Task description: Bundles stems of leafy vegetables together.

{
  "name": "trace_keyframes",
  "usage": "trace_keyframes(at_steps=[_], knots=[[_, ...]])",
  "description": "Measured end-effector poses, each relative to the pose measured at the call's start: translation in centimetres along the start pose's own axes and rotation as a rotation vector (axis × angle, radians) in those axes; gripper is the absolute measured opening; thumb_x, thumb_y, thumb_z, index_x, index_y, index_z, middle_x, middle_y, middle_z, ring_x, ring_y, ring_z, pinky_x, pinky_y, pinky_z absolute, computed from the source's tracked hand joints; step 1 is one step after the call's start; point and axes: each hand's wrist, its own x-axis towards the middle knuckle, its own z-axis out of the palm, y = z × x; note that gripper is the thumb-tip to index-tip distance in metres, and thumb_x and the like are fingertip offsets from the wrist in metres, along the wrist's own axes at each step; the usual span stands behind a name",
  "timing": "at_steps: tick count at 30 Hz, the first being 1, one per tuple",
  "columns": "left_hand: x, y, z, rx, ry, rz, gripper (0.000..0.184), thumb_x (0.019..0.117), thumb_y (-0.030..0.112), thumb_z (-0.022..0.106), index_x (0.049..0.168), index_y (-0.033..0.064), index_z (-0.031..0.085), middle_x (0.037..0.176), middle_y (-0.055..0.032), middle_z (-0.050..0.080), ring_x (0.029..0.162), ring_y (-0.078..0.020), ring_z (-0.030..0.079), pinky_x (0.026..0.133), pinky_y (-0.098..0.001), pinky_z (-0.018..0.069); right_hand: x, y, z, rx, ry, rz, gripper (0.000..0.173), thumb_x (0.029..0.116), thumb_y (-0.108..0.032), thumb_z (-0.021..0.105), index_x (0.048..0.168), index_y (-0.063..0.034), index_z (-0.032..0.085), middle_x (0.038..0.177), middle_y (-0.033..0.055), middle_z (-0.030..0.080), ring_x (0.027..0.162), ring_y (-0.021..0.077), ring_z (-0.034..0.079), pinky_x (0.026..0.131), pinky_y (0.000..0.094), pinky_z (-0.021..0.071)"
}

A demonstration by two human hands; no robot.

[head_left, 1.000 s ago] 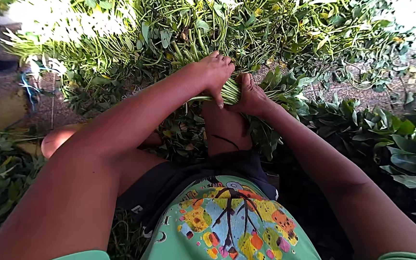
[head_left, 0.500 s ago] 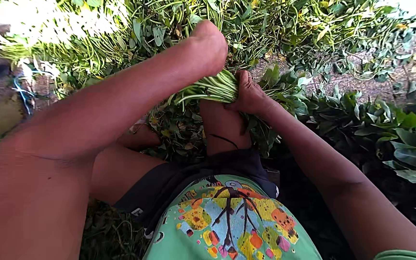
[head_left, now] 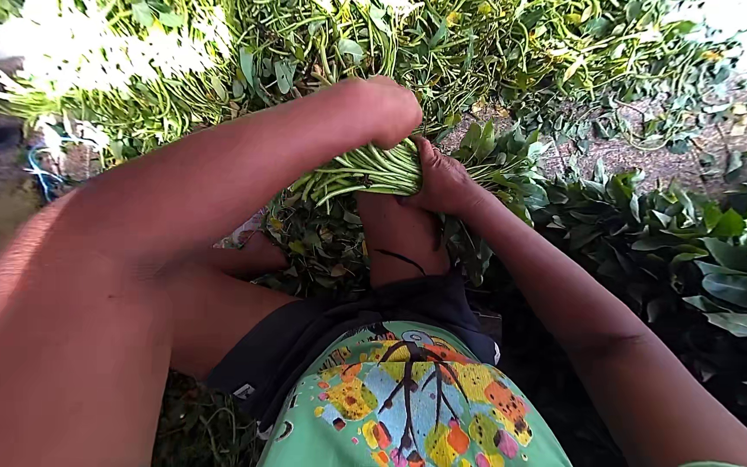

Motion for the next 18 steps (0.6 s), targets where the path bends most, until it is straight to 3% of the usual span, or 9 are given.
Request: trace_keyframes(at_steps=[2,4,7,8,9,12,14,16,18], knots=[[-0.6,1.6,0.2,0.173,0.049,0.019,0.027,0.1026,-0.002,0.047,0.125,0.0010,0.062,0.115,-0.0227,0.065,0.107,-0.0417,0.064,0.095,-0.0595,0.0448,0.1,0.3,0.0,0.017,0.011,-0.014,0.110,0.0726,-0.040,0.090,0.155,0.0002,0.028,0.134,0.0269,0.058,0.116,0.0432,0.064,0.094,0.0596,0.0515],[0.1,0.4,0.4,0.100,0.006,0.032,0.028,0.1032,0.003,0.049,0.128,0.0021,0.063,0.124,-0.0235,0.063,0.117,-0.0427,0.060,0.101,-0.0626,0.0413,0.0,0.6,0.0,0.039,0.007,-0.034,0.110,0.0728,-0.039,0.090,0.157,-0.0028,0.029,0.140,0.0270,0.054,0.118,0.0437,0.063,0.095,0.0607,0.0512],[2.7,-2.5,1.0,-0.027,-0.148,-0.080,0.017,0.0989,0.019,0.063,0.109,0.0080,0.071,0.104,-0.0188,0.068,0.102,-0.0400,0.064,0.082,-0.0645,0.0474,0.3,0.0,0.0,0.006,-0.008,-0.054,0.106,0.0732,-0.039,0.089,0.159,-0.0107,0.033,0.142,0.0272,0.053,0.118,0.0453,0.062,0.093,0.0633,0.0511],[3.1,-2.5,1.1,-0.005,-0.177,-0.140,0.014,0.0957,0.017,0.065,0.102,0.0075,0.072,0.099,-0.0182,0.068,0.098,-0.0395,0.065,0.078,-0.0640,0.0479,0.5,-0.3,0.0,-0.022,-0.013,-0.055,0.105,0.0736,-0.041,0.088,0.158,-0.0118,0.034,0.142,0.0274,0.053,0.119,0.0452,0.062,0.093,0.0632,0.0507],[3.1,-1.6,0.9,0.006,-0.186,-0.207,0.012,0.0952,0.011,0.063,0.098,0.0031,0.070,0.100,-0.0202,0.068,0.098,-0.0408,0.065,0.078,-0.0633,0.0489,0.6,-0.5,0.0,-0.034,-0.016,-0.052,0.103,0.0738,-0.041,0.088,0.158,-0.0123,0.035,0.142,0.0272,0.053,0.121,0.0450,0.060,0.095,0.0633,0.0498],[3.0,0.8,0.6,-0.070,-0.164,-0.322,0.015,0.0989,0.000,0.057,0.106,-0.0092,0.066,0.115,-0.0272,0.065,0.112,-0.0448,0.063,0.089,-0.0623,0.0507,0.6,-0.4,-0.2,-0.025,-0.032,-0.022,0.098,0.0752,-0.041,0.088,0.154,-0.0092,0.039,0.144,0.0256,0.052,0.124,0.0435,0.059,0.098,0.0623,0.0482],[4.5,-1.2,1.3,-0.098,-0.168,-0.315,0.016,0.0959,0.009,0.063,0.099,-0.0047,0.069,0.109,-0.0261,0.066,0.108,-0.0449,0.063,0.085,-0.0656,0.0483,0.4,-0.1,-0.1,-0.005,-0.023,-0.010,0.096,0.0749,-0.039,0.088,0.152,-0.0079,0.040,0.142,0.0257,0.053,0.120,0.0445,0.061,0.094,0.0632,0.0504],[6.2,-4.7,2.2,-0.140,-0.184,-0.290,0.026,0.0960,0.031,0.067,0.100,0.0057,0.074,0.105,-0.0219,0.069,0.106,-0.0425,0.063,0.086,-0.0686,0.0459,0.3,0.4,0.0,0.008,-0.002,-0.011,0.095,0.0738,-0.040,0.089,0.151,-0.0083,0.042,0.140,0.0252,0.055,0.117,0.0444,0.063,0.092,0.0636,0.0516],[5.7,-5.2,1.9,-0.157,-0.096,-0.196,0.023,0.0991,0.027,0.064,0.105,0.0056,0.072,0.105,-0.0212,0.068,0.105,-0.0419,0.064,0.087,-0.0680,0.0463,0.4,0.8,0.0,0.036,0.011,0.011,0.095,0.0740,-0.042,0.089,0.150,-0.0074,0.043,0.139,0.0253,0.056,0.115,0.0439,0.064,0.091,0.0633,0.0521]])
